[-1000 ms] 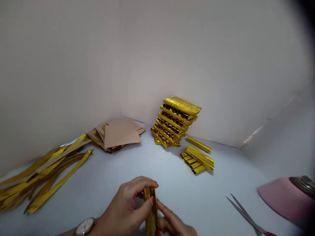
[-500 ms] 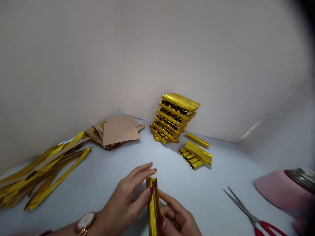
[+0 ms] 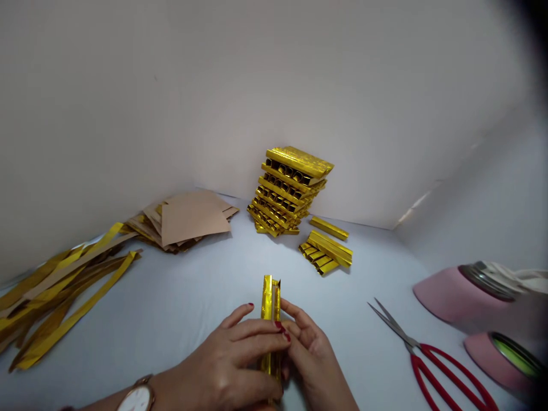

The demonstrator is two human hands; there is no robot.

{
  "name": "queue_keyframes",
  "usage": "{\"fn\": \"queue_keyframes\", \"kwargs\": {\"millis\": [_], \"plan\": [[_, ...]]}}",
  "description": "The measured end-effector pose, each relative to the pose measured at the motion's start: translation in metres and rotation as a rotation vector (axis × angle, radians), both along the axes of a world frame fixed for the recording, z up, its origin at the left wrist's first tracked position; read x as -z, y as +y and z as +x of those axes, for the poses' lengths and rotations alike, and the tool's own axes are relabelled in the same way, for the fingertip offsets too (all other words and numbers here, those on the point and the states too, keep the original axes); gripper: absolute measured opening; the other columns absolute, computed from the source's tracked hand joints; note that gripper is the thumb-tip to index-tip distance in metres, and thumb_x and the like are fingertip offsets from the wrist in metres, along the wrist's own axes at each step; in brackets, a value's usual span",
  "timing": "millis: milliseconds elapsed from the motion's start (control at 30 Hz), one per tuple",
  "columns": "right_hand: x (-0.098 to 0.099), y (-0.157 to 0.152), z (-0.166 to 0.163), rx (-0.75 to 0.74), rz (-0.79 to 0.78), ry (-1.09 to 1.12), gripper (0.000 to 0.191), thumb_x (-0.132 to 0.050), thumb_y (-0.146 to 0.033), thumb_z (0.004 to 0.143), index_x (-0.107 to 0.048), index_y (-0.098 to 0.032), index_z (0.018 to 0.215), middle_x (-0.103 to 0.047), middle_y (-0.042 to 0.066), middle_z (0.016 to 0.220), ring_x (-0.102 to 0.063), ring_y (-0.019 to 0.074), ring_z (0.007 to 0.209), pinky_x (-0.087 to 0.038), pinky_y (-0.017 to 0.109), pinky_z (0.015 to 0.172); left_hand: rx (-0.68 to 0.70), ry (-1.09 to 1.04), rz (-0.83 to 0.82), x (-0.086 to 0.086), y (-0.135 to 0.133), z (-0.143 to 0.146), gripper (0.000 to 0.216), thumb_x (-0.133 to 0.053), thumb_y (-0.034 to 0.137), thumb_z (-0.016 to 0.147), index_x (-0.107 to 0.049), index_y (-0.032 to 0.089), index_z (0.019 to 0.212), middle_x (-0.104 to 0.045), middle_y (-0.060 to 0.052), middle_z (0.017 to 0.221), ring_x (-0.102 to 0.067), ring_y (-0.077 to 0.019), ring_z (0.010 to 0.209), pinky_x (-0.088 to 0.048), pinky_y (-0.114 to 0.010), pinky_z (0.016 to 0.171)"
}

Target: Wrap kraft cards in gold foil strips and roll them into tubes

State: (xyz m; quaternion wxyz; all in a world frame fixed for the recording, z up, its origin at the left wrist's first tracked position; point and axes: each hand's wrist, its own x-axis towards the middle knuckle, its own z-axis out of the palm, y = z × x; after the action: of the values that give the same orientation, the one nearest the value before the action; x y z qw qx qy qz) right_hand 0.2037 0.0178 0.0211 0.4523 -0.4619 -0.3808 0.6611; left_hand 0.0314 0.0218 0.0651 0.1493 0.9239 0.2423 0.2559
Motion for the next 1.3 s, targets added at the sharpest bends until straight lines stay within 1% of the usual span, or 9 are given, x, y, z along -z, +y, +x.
{"fn": "queue_keyframes", "kwargs": {"millis": [367, 533, 667, 767, 933, 1000, 1133, 1200, 1300], "plan": [[0.000, 0.001, 0.000, 0.022, 0.009, -0.012, 0.069, -0.073, -0.054, 0.071, -0.048, -0.012, 0.121, -0.055, -0.006, 0.061, -0.036, 0.0048, 0.041, -0.032, 0.018, 0.041, -0.015, -0.060, -0.124, 0.007, -0.002, -0.001, 0.016, -0.067, 0.025, 0.085, -0.072, 0.036, 0.097, -0.065, -0.002, 0.118, -0.060, -0.0240, 0.110, -0.023, -0.043, 0.109], [0.001, 0.001, 0.001, 0.024, 0.007, 0.003, 0.072, -0.074, -0.055, 0.070, -0.046, -0.012, 0.121, -0.055, -0.005, 0.063, -0.039, 0.0048, 0.042, -0.033, 0.017, 0.041, -0.002, -0.049, -0.164, 0.005, -0.001, -0.001, 0.015, -0.068, 0.023, 0.084, -0.073, 0.032, 0.094, -0.064, -0.003, 0.120, -0.059, -0.0238, 0.112, -0.020, -0.041, 0.111], [0.003, 0.002, 0.001, 0.006, 0.014, -0.040, 0.073, -0.072, -0.058, 0.069, -0.046, -0.012, 0.119, -0.058, -0.003, 0.066, -0.039, 0.0045, 0.040, -0.033, 0.017, 0.039, 0.032, -0.040, -0.191, 0.006, 0.003, -0.001, 0.022, -0.067, 0.017, 0.082, -0.072, 0.032, 0.098, -0.064, -0.002, 0.120, -0.060, -0.0230, 0.110, -0.027, -0.039, 0.108], [0.003, 0.004, 0.001, 0.004, 0.021, -0.060, 0.075, -0.072, -0.061, 0.066, -0.047, -0.013, 0.117, -0.058, -0.004, 0.064, -0.039, 0.0049, 0.039, -0.033, 0.018, 0.038, 0.060, -0.046, -0.206, 0.008, 0.006, 0.000, 0.024, -0.069, 0.014, 0.080, -0.073, 0.034, 0.093, -0.066, -0.001, 0.119, -0.061, -0.0225, 0.108, -0.032, -0.037, 0.105], [0.002, 0.003, 0.001, -0.016, 0.029, -0.083, 0.074, -0.072, -0.060, 0.067, -0.048, -0.013, 0.119, -0.056, -0.005, 0.062, -0.037, 0.0044, 0.038, -0.030, 0.018, 0.038, 0.041, -0.107, -0.252, 0.010, 0.004, -0.002, 0.016, -0.065, 0.022, 0.084, -0.072, 0.032, 0.094, -0.065, -0.005, 0.119, -0.061, -0.0245, 0.106, -0.037, -0.036, 0.101], [0.003, 0.001, 0.001, -0.041, 0.045, -0.080, 0.070, -0.072, -0.057, 0.070, -0.049, -0.015, 0.120, -0.056, -0.005, 0.063, -0.039, 0.0048, 0.040, -0.031, 0.018, 0.040, -0.046, -0.223, -0.285, 0.014, 0.002, -0.005, 0.019, -0.063, 0.025, 0.085, -0.068, 0.029, 0.102, -0.060, -0.008, 0.125, -0.057, -0.0264, 0.111, -0.040, -0.034, 0.098], [0.009, -0.007, -0.003, -0.013, 0.099, -0.082, 0.062, -0.072, -0.053, 0.072, -0.055, -0.017, 0.119, -0.059, -0.002, 0.064, -0.051, 0.0091, 0.052, -0.037, 0.021, 0.051, -0.400, -0.449, -0.412, 0.027, 0.007, -0.008, 0.031, -0.058, 0.024, 0.088, -0.054, 0.030, 0.119, -0.048, -0.007, 0.132, -0.048, -0.0261, 0.118, -0.044, -0.034, 0.092], [0.014, -0.010, -0.005, 0.011, 0.111, -0.120, 0.062, -0.072, -0.055, 0.071, -0.057, -0.018, 0.118, -0.061, -0.001, 0.065, -0.050, 0.0089, 0.050, -0.035, 0.021, 0.050, -0.457, -0.525, -0.503, 0.033, 0.012, -0.008, 0.031, -0.057, 0.027, 0.089, -0.051, 0.030, 0.120, -0.050, -0.007, 0.125, -0.052, -0.0245, 0.109, -0.047, -0.033, 0.083], [0.023, -0.014, -0.007, -0.023, 0.126, -0.193, 0.064, -0.070, -0.059, 0.068, -0.059, -0.020, 0.118, -0.063, 0.001, 0.068, -0.045, 0.0069, 0.045, -0.029, 0.020, 0.045, -0.439, -0.614, -0.677, 0.036, 0.020, -0.008, 0.023, -0.057, 0.033, 0.089, -0.054, 0.024, 0.111, -0.056, -0.006, 0.108, -0.057, -0.0203, 0.088, -0.049, -0.030, 0.072]]}}
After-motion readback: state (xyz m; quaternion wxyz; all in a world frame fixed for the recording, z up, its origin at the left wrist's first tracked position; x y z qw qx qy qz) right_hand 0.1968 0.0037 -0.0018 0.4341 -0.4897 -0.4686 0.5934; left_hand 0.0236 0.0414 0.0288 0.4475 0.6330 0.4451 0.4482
